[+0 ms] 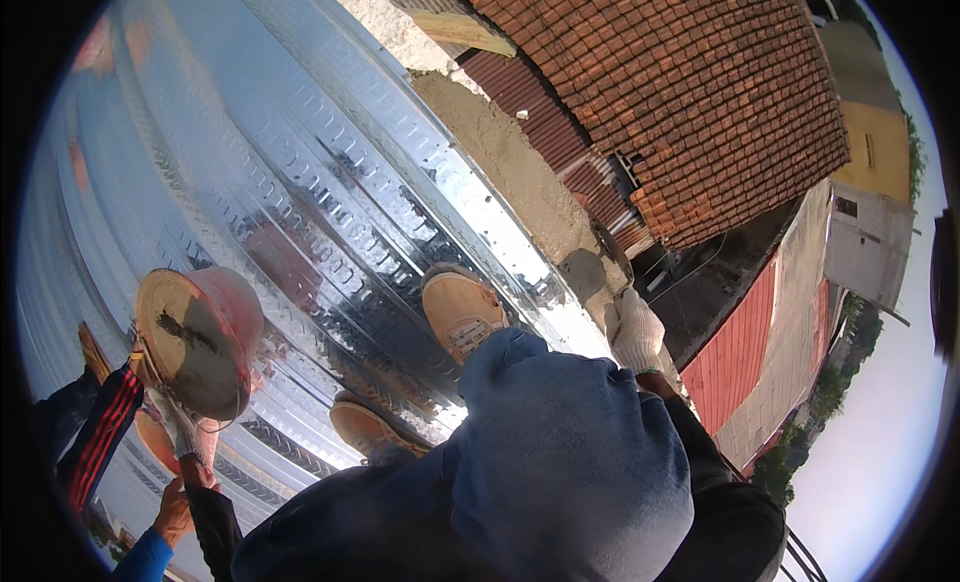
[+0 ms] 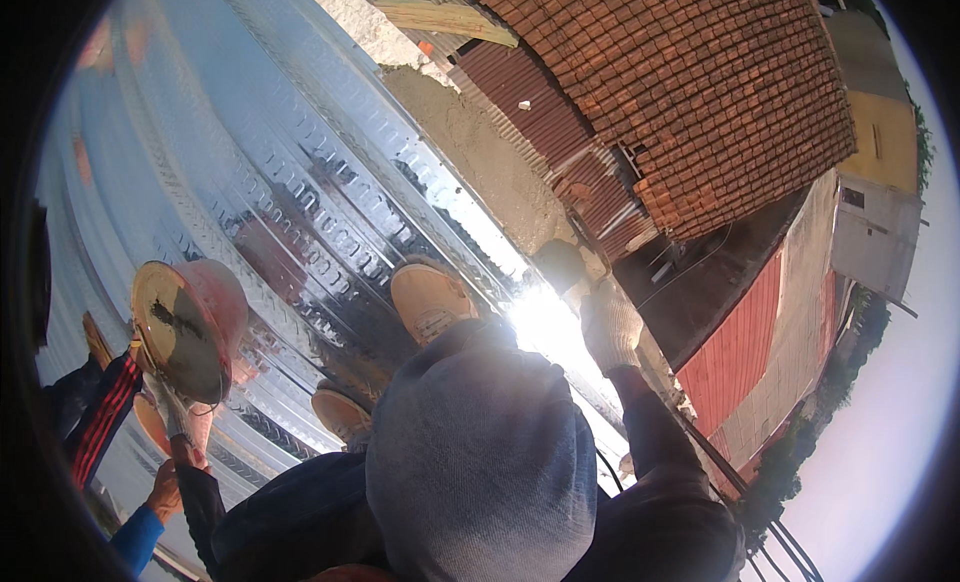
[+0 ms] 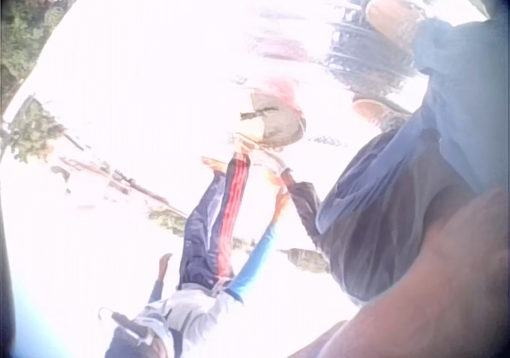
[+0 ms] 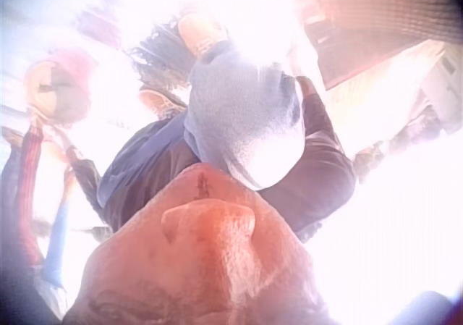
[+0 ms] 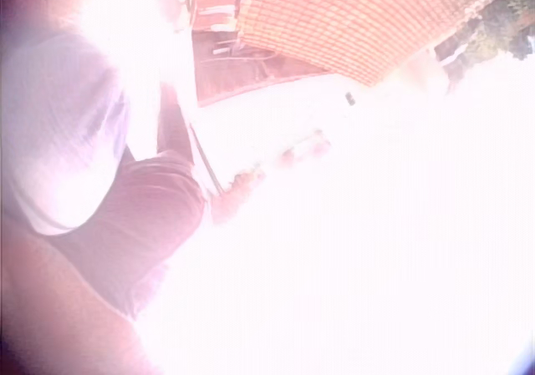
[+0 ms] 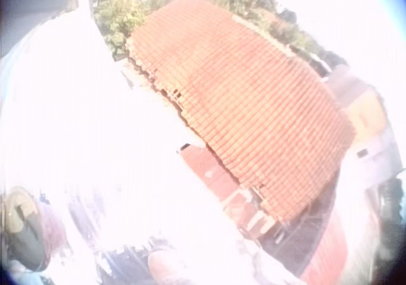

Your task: The person scoops cement from a bucket using a trowel and applies it to a metal roof surface. They repeatedly smooth the cement along the roof edge and between metal ribs, working in a continuous sequence.

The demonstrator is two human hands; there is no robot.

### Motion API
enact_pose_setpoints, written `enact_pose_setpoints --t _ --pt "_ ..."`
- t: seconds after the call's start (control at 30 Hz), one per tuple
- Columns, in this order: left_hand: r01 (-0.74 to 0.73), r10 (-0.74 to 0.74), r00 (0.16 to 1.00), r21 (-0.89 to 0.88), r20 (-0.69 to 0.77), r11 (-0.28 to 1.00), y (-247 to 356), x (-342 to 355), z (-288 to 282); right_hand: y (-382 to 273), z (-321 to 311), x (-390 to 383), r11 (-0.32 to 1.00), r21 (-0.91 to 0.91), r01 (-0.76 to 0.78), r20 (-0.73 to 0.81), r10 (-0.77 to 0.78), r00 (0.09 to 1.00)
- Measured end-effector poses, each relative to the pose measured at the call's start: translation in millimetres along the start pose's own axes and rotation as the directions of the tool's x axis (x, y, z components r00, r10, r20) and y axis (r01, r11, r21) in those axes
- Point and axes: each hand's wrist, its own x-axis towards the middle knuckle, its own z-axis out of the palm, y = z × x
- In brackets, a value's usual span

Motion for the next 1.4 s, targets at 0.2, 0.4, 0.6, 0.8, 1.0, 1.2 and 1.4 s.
enact_pose_setpoints --t 0.2,0.4,0.6,0.8,1.0,1.2,1.4 --pt "-0.024 0.112 0.953 0.3 -0.28 0.954 26.9 36.5 11.9 -39.6 0.0 -3.8 0.788 0.616 -0.002 -0.146 0.116 0.982" --pt "-0.162 0.104 0.788 -0.042 -0.607 0.986 88.8 72.0 0.8 -55.6 37.5 -23.0 0.752 0.653 0.085 -0.016 -0.099 0.995" --pt "-0.265 0.159 0.684 -0.04 -0.712 0.963 192.5 102.5 6.4 -61.9 55.4 -33.6 0.731 0.655 0.192 -0.003 -0.251 0.968" --pt "-0.247 0.157 0.64 -0.008 -0.752 0.969 247.1 116.4 12.3 -59.6 51.8 -31.3 0.731 0.637 0.243 -0.028 -0.293 0.956" --pt "-0.209 0.121 0.624 -0.015 -0.772 0.978 264.5 111.0 18.6 -63.7 50.2 -30.0 0.722 0.643 0.256 -0.083 -0.267 0.96" --pt "-0.22 0.116 0.622 -0.03 -0.775 0.975 258.8 106.8 19.5 -56.4 56.7 -24.4 0.653 0.671 0.351 -0.203 -0.294 0.934" --pt "-0.281 0.141 0.627 -0.054 -0.766 0.958 223.9 115.0 6.4 -55.9 50.8 -27.0 0.746 0.614 0.259 0.006 -0.332 0.943"
